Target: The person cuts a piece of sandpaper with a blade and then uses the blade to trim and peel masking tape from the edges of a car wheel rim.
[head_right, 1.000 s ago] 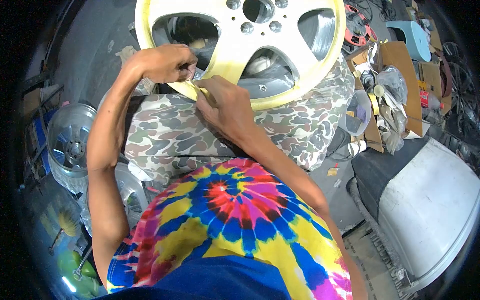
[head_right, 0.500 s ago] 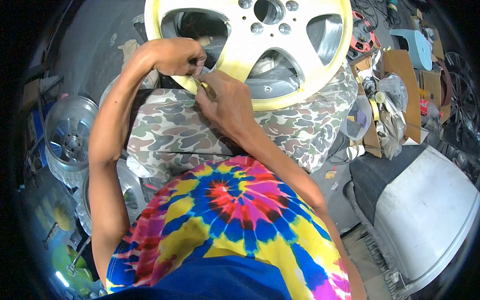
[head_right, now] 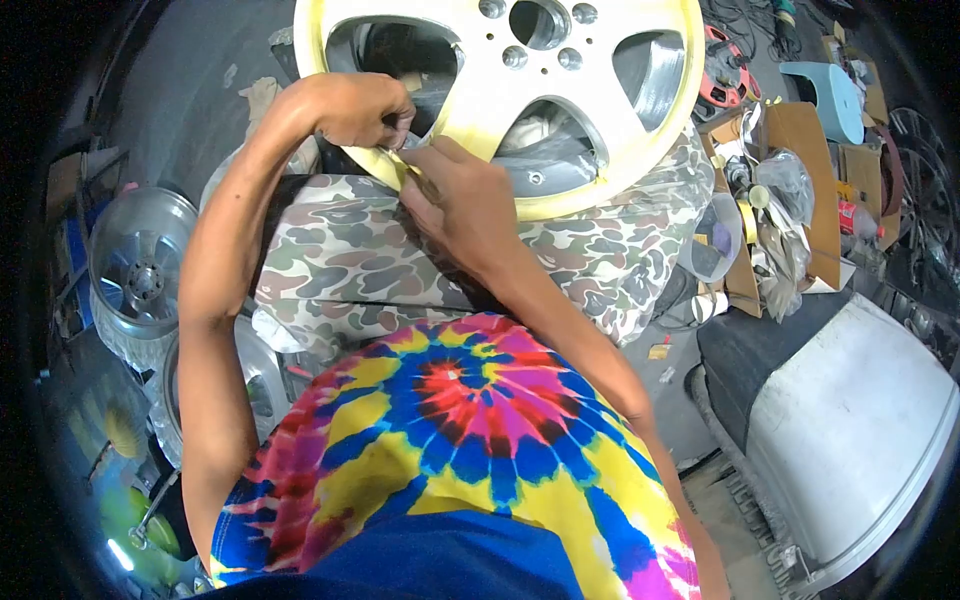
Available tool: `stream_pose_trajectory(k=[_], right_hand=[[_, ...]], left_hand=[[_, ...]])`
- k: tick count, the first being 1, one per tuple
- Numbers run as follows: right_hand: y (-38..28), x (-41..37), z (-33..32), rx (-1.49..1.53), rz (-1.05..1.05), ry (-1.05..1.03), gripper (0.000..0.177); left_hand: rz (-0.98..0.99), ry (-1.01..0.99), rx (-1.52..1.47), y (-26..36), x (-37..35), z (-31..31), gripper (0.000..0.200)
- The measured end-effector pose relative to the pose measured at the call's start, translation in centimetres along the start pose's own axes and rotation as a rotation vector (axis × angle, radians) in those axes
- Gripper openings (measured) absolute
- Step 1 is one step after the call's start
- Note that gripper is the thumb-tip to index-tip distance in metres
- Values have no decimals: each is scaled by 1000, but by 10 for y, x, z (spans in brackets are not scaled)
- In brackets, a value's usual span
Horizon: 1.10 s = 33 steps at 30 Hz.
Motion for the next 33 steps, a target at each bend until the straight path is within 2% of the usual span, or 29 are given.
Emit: stream_pose_trajectory(k=[14, 17, 19, 22, 24, 26, 29, 33], right_hand=[[12, 2, 7, 106, 55, -17, 22], [2, 6, 4, 39, -46, -30, 22], [-11, 9, 11, -240, -113, -151, 16], [-14, 11, 17, -411, -170, -163, 17], [-16, 8, 12, -397, -180, -148, 18], [-17, 3, 2, -382, -193, -140, 19], [-2, -6, -32, -115, -6, 21, 22], [20, -19, -36, -64, 76, 89, 18]], left_hand=[[-5, -7, 75, -1, 6, 1, 15], [-19, -35, 53, -1, 6, 2, 16], [-2, -22, 31, -3, 6, 1, 16], [-16, -21, 6, -4, 8, 0, 17], [-44, -31, 6, -6, 7, 1, 18], [-26, 69, -105, -5, 4, -6, 17], [18, 129, -177, -3, 0, -13, 19], [-111, 18, -148, 5, -7, -8, 26]])
Point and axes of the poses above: each hand's wrist, its own x-axis towards the middle knuckle, its own z-axis out of the palm, y = z × x, the point moved 9 cm from there along x, towards the middle knuckle, and after that the axes turned 3 degrees about -z, right-handed, at the moved point
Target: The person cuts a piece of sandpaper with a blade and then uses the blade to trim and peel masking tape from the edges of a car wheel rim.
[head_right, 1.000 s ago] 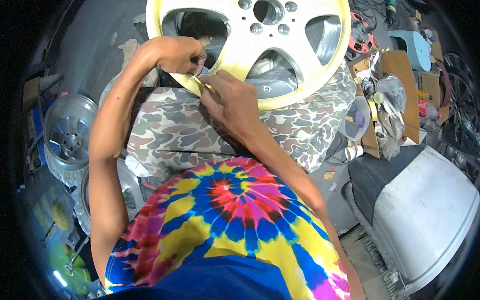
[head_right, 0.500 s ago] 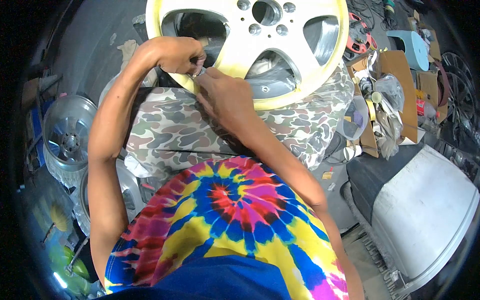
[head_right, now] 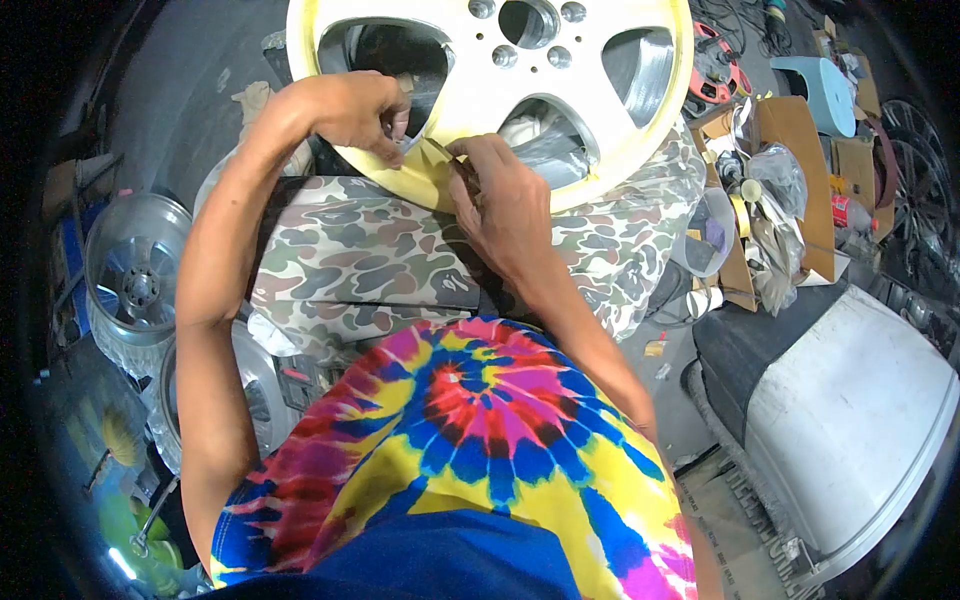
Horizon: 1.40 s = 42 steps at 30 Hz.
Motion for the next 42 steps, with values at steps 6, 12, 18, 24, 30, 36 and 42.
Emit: stream_pose_trajectory(k=[6, 12, 18, 24, 30, 36, 42], right_hand=[[-4, -5, 10, 95, -21, -18, 15], [-12, -5, 18, 109, -41, -15, 15], [-20, -11, 32, 139, 11, -46, 21], [-19, -17, 35, 72, -4, -28, 32], [-18, -17, 31, 47, -17, 1, 30], [-29, -10, 33, -145, -139, -31, 23], [-30, -5, 38, -38, -85, 24, 21]], left_hand=[[-42, -9, 93, -4, 9, -3, 40], [-24, -58, 92, 0, 5, -8, 37], [140, -17, 22, 5, 5, 0, 22], [200, 66, -9, 5, 7, 3, 11], [201, 43, 184, 9, 6, 7, 19], [210, 74, 203, 11, 8, 7, 21], [268, 185, 74, 9, 14, -3, 26]])
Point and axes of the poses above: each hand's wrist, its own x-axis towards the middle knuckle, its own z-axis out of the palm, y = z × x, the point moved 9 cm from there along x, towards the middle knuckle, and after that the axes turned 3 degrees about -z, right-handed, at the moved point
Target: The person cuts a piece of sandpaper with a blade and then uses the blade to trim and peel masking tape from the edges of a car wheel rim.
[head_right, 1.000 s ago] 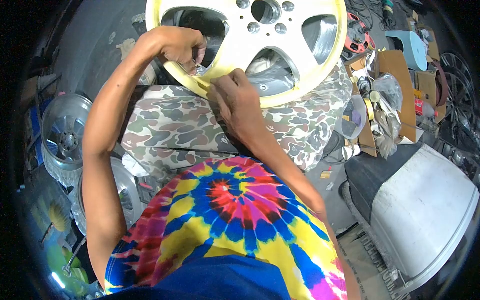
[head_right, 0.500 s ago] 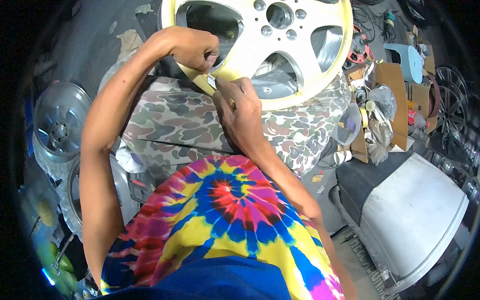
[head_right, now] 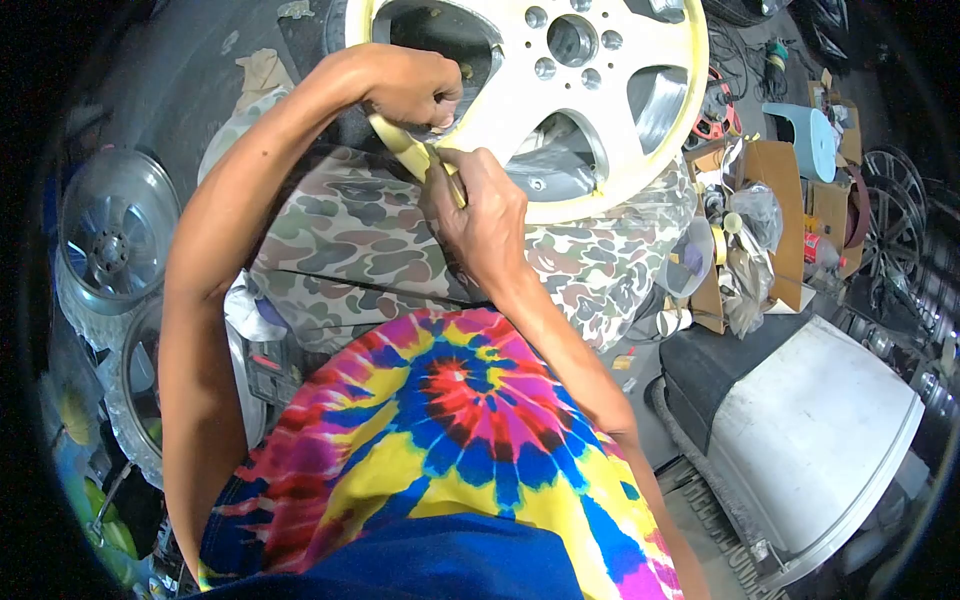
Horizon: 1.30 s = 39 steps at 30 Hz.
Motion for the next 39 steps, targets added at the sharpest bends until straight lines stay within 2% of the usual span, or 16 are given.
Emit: stream_pose_trajectory(k=[3, 6, 9, 19, 21, 23, 24, 26, 31, 33, 35, 37, 39], right_hand=[[2, 5, 3, 8, 44, 36, 22], [3, 9, 4, 11, 1, 71, 23], [1, 14, 6, 1, -18, 55, 22], [-1, 28, 9, -85, -44, -4, 18], [1, 31, 12, -123, -53, -10, 18], [0, 32, 6, -64, -142, 111, 17], [0, 32, 3, -62, -149, 106, 17], [12, 26, -10, 7, 38, 100, 18], [11, 15, -1, 36, 29, 17, 18], [6, 14, 4, -15, -82, 33, 19], [3, 15, 5, -25, -65, 12, 15], [-6, 16, 5, -101, -165, 20, 11], [-9, 17, 6, -144, -180, 2, 14]], left_hand=[[-114, 14, 59, -1, -4, -8, 31], [-133, 46, 74, -5, -4, -12, 34], [-26, 161, -28, -5, -8, -18, 35], [-80, 136, 10, -7, -7, -18, 35], [-136, 117, 30, -7, -8, -20, 30], [-138, 128, 12, 0, -17, -28, 29], [-142, 135, -12, 0, -21, -29, 28], [-146, 136, -4, -7, -14, -24, 28], [-163, 87, 48, -6, -8, -22, 31], [-198, 85, 49, -5, -11, -23, 31], [-232, 82, 47, -8, -13, -21, 31], [-162, 104, 41, -5, -11, -22, 31], [-141, 114, 43, -4, -11, -24, 31]])
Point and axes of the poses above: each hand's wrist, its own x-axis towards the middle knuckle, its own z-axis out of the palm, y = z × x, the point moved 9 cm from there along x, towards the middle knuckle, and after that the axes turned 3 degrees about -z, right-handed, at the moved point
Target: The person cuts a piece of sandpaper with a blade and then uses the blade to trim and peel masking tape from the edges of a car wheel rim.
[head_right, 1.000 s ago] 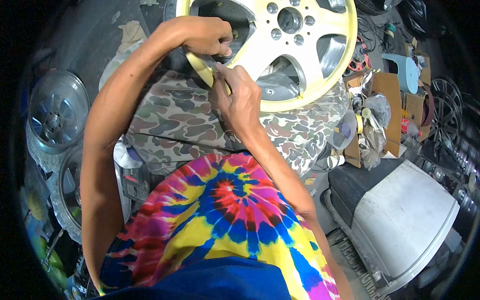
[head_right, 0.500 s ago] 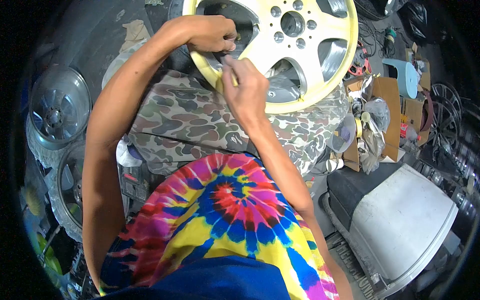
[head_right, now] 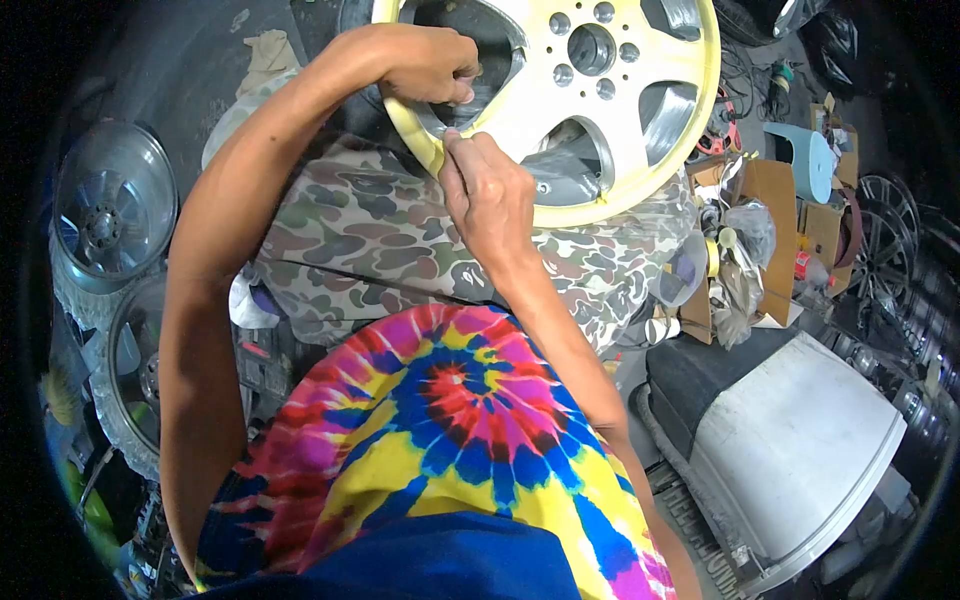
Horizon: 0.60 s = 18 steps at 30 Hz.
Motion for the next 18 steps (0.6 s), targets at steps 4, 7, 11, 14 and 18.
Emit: stream_pose_trajectory(k=[4, 7, 11, 14, 18], right_hand=[[-4, 5, 5, -85, -26, -35, 16], [3, 17, 3, -88, -95, 24, 16], [16, 13, -23, 35, 134, 14, 16], [10, 3, -22, 60, 111, -11, 16], [7, -1, -9, 96, 82, -28, 15]], left_hand=[[-49, -40, -37, -1, -4, 1, 30], [-3, -14, -12, -5, 5, 5, 30], [101, 132, -103, 0, 6, -2, 17], [-42, -32, 47, -2, 4, 3, 29], [-62, -44, 50, -1, -1, 3, 28]])
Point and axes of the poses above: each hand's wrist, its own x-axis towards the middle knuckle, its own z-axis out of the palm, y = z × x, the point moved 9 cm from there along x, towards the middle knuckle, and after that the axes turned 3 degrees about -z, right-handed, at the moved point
